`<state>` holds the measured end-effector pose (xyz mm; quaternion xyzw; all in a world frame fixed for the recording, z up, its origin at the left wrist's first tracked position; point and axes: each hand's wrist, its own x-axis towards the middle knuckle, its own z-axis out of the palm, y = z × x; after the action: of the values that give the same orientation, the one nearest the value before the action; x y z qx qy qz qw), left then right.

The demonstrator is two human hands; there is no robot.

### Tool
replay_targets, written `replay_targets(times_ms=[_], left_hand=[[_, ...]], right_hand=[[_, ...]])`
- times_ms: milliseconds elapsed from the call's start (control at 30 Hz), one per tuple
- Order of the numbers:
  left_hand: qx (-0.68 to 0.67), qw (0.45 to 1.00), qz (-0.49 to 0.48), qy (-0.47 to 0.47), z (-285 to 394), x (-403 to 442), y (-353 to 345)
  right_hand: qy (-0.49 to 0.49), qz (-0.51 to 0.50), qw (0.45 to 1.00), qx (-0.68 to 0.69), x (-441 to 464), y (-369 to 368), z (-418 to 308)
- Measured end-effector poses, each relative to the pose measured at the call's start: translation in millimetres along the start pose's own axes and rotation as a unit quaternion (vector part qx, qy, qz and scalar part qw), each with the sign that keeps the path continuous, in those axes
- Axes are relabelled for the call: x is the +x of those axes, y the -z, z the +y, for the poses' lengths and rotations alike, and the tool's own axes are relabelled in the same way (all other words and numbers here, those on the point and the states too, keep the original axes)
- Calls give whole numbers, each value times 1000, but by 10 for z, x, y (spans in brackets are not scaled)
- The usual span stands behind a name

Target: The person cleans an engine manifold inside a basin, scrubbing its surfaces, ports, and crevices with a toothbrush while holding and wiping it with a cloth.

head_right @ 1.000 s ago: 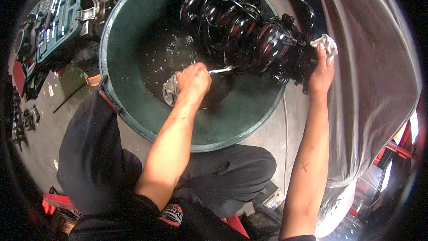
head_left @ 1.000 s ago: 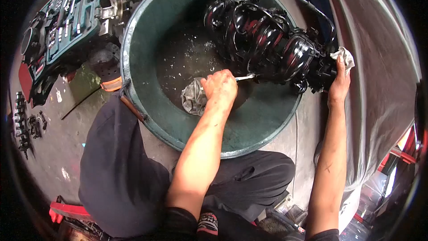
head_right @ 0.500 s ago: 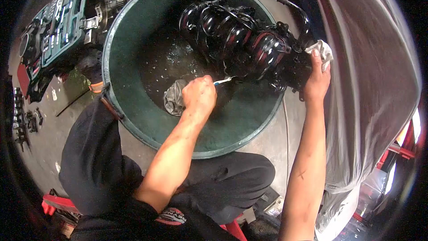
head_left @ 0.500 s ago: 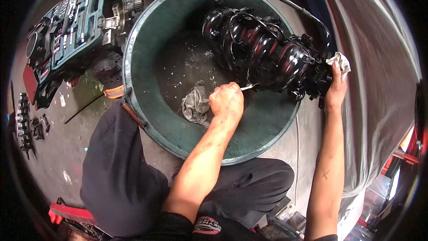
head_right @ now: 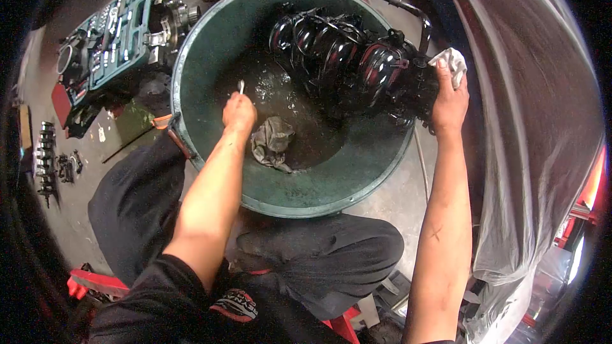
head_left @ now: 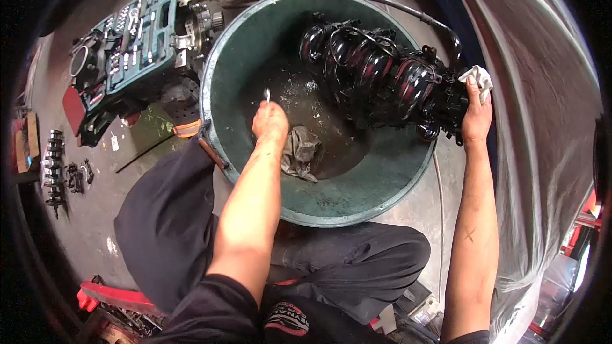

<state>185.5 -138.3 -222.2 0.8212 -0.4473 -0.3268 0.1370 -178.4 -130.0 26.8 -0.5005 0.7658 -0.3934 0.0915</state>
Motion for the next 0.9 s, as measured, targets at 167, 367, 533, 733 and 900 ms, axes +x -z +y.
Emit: replay_targets(times_ms=[167,367,533,733,900], left_hand=[[95,983,-139,-69,-2,-674,95],[-171,974,-54,-135,726,-1370,264],[-151,968,-51,-193,822,-1291,20],[-167,971,-112,-133,900,-1198,195],[-268,930,-131,-213,804,-919,266]], right_hand=[[-5,11,999,-50,6,-2,-15],[12,-14,1000,-13,-54,3,-94],[-12,-11,1000,-23,-111,-9,-211],[20,-1,1000,16,-19,-24,-67],[5,-21,1000,18,7,1,-30]])
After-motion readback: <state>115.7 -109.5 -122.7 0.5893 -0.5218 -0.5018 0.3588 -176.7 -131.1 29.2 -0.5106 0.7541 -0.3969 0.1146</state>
